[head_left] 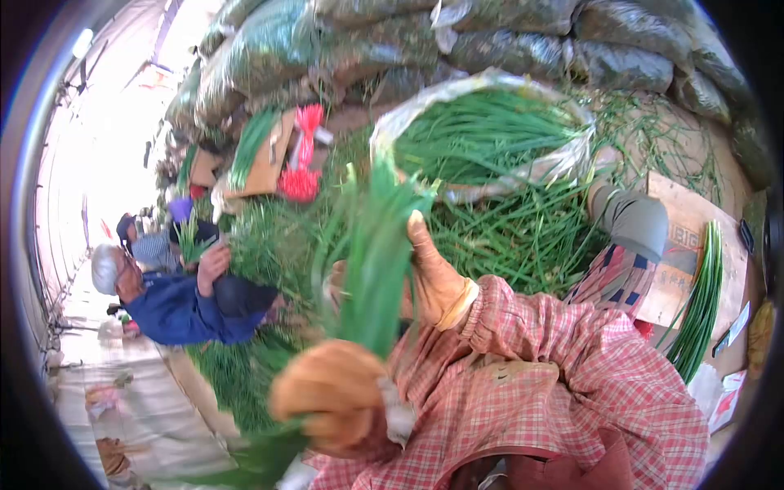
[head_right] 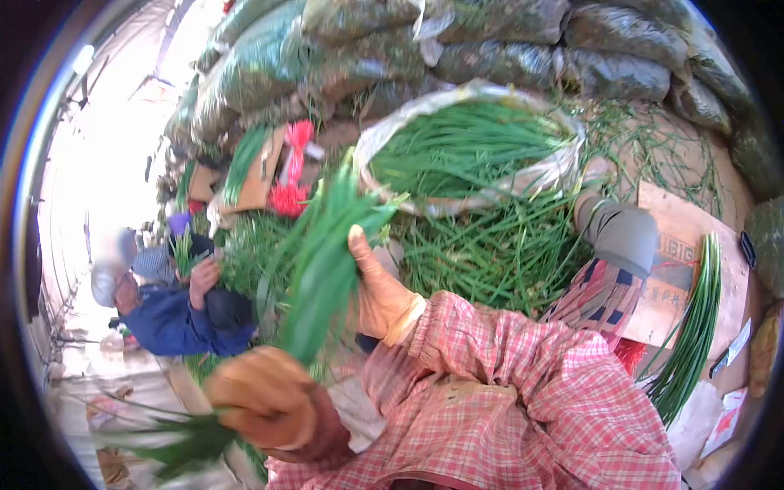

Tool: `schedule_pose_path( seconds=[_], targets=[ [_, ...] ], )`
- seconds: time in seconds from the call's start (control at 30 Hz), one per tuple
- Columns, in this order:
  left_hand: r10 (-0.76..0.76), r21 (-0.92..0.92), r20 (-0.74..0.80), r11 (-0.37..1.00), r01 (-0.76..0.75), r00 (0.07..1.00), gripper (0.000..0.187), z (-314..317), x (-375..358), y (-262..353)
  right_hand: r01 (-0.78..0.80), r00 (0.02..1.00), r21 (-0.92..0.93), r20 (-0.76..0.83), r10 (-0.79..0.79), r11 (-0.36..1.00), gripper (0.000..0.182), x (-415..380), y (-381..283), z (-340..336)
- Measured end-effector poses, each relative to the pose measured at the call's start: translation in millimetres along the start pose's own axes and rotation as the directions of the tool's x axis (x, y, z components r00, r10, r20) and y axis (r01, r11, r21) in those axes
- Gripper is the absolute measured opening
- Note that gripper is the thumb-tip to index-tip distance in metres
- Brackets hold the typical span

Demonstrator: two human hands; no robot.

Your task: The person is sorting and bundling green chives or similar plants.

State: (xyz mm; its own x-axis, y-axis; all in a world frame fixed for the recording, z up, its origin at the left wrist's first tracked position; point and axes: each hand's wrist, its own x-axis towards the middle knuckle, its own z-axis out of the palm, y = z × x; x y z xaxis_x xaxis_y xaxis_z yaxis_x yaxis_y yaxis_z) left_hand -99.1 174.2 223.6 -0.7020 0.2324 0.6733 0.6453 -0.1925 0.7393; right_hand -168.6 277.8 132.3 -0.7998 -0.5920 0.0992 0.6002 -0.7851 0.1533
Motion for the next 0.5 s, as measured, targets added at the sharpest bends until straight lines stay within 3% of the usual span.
schedule_pose_path(
  seconds=[0.03, 0.1, 0.13, 0.17, 0.23, 0.3, 0.37, 0.43, 0.47, 0.5],
  targets=[
    [-0.032, 0.026, 0.191, 0.999, 0.027, 0.981, 0.02, -0.2, -9.6, -8.7, 0.01, 0.998, -0.02, 0.06, -0.009, 1.0, 0.07, -1.6, -13.3, 2.9],
    [-0.105, 0.189, 0.546, 0.982, 0.001, 0.831, 0.022, 29.0, 3.5, -23.5, 0.006, 0.985, -0.064, 0.172, 0.005, 0.998, 0.067, -4.9, -40.5, 1.4],
    [-0.186, 0.363, 0.572, 0.931, -0.044, 0.799, 0.025, 41.9, -14.8, -35.7, -0.063, 0.981, 0.015, 0.184, 0.059, 0.998, 0.065, -9.4, -52.9, 5.5],
    [-0.277, 0.526, 0.669, 0.832, -0.176, 0.69, 0.024, 64.2, -15.0, -44.8, -0.066, 0.983, -0.089, 0.166, 0.08, 0.994, 0.057, -17.5, -67.3, 7.4],
    [-0.101, 0.438, 0.649, 0.86, -0.261, 0.754, 0.012, 101.3, -33.4, -77.9, 0.006, 0.976, -0.16, 0.215, 0.029, 0.987, 0.063, -24.2, -92.4, -15.0],
    [-0.06, 0.37, 0.761, 0.859, -0.355, 0.646, 0.017, 118.4, -47.1, -101.2, 0.009, 0.939, -0.322, 0.328, 0.102, 0.947, 0.073, -40.6, -111.1, -1.5],
    [0.003, 0.341, 0.822, 0.798, -0.496, 0.569, 0.021, 131.0, -54.1, -105.9, 0.033, 0.96, -0.439, 0.264, 0.094, 0.898, 0.083, -62.0, -124.5, 11.0],
    [0.069, 0.234, 0.831, 0.857, -0.46, 0.552, 0.031, 138.2, -60.9, -100.3, 0.02, 0.944, -0.475, 0.299, 0.14, 0.88, 0.086, -77.3, -137.3, 13.2],
    [0.008, 0.165, 0.888, 0.928, -0.335, 0.461, 0.048, 130.3, -53.2, -91.2, -0.009, 0.951, -0.478, 0.268, 0.155, 0.878, 0.088, -85.9, -143.1, 14.1],
    [-0.044, 0.162, 0.931, 0.939, -0.303, 0.362, 0.06, 120.2, -42.1, -86.6, -0.022, 0.958, -0.492, 0.24, 0.16, 0.87, 0.088, -95.6, -149.1, 14.5]
  ],
)
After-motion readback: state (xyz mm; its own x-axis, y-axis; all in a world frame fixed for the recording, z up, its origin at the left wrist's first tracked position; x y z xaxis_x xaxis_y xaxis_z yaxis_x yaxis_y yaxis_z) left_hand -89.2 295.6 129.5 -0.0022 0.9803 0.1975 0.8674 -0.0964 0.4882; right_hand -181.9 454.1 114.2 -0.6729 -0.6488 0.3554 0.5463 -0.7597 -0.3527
